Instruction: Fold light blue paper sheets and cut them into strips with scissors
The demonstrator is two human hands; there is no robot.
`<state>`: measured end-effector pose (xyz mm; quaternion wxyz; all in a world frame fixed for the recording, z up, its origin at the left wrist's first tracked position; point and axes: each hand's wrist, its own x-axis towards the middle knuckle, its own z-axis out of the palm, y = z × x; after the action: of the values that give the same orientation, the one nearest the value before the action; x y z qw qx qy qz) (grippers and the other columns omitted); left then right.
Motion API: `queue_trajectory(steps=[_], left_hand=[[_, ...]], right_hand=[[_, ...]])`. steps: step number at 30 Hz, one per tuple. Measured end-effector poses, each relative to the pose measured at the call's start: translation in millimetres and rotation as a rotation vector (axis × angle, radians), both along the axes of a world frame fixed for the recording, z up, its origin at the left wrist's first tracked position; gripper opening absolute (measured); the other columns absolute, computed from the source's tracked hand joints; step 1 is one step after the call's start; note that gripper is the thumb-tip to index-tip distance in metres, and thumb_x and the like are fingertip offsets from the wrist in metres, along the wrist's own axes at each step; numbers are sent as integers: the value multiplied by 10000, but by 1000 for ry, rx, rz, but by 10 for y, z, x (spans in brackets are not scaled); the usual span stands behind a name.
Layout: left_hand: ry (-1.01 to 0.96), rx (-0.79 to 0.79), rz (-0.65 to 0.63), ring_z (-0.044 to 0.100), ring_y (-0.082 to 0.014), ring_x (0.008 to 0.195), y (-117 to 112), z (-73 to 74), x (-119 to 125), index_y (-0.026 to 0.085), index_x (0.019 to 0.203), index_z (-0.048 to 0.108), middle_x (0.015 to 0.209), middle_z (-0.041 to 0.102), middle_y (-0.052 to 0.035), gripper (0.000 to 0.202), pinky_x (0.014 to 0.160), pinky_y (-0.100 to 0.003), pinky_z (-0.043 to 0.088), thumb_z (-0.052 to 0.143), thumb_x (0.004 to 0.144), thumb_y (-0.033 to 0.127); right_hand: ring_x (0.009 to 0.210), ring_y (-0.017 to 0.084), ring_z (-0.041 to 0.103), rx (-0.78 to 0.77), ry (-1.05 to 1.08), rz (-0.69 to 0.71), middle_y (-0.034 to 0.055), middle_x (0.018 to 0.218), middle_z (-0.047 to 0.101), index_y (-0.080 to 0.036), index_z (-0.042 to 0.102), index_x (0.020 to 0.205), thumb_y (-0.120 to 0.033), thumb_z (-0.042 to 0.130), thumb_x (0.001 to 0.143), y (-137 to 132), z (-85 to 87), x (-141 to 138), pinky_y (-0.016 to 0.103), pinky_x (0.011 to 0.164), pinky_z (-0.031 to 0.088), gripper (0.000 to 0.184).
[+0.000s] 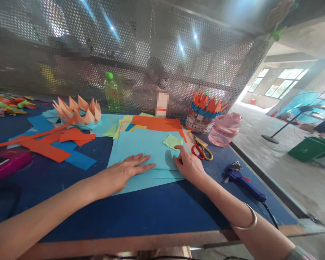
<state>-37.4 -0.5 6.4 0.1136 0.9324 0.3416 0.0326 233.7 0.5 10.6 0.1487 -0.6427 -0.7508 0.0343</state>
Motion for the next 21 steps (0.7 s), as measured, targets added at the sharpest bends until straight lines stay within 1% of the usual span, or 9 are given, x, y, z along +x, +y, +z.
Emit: queue_trajectory(steps=[4,7,10,15,18,20,21], left_hand=[[48,-3,10,152,-233,1434,-17,57,37,455,1459,206,1577,150,62,1030,1127,-487,262,257,664,-198],[61,13,-5,148,-241,1434,-15,57,35,465,1459,186,1579,140,54,995,1122,-499,267,270,705,-178],[61,35,-25,138,-246,1435,-5,32,18,478,1459,164,1583,121,56,1002,1126,-502,260,278,707,-174],[75,44,-32,129,-254,1436,7,2,7,494,1453,168,1584,113,58,1037,1126,-502,260,277,680,-188],[59,56,-28,128,-252,1436,21,-35,0,499,1448,180,1582,115,69,1032,1134,-493,249,291,681,-182],[51,66,-28,130,-245,1436,31,-65,-4,501,1446,182,1581,111,74,1042,1140,-485,239,294,670,-186],[48,72,-26,135,-242,1435,35,-75,-5,503,1444,186,1580,110,74,1045,1140,-486,235,291,667,-188]], right_hand=[[714,206,654,-4,-81,-3,34,800,705,-225,428,1294,-261,403,906,-17,13,-24,256,548,283,390],[734,219,666,-1,-123,1,50,833,713,-221,425,1298,-249,385,913,-25,28,-40,262,543,288,387],[781,223,671,-3,-145,13,67,882,719,-212,422,1303,-227,378,913,-28,36,-52,264,555,313,392],[823,235,664,-15,-153,12,80,905,708,-198,415,1314,-212,374,923,-49,54,-67,275,596,372,393],[976,260,616,73,-166,30,133,1051,656,-167,431,1301,-180,413,912,-78,69,-78,302,680,421,390],[1047,271,568,179,-193,92,155,1127,603,-167,461,1273,-143,433,899,-95,65,-98,326,757,431,376],[1046,265,560,212,-185,142,148,1129,593,-177,476,1251,-133,437,897,-101,56,-116,331,785,431,359]])
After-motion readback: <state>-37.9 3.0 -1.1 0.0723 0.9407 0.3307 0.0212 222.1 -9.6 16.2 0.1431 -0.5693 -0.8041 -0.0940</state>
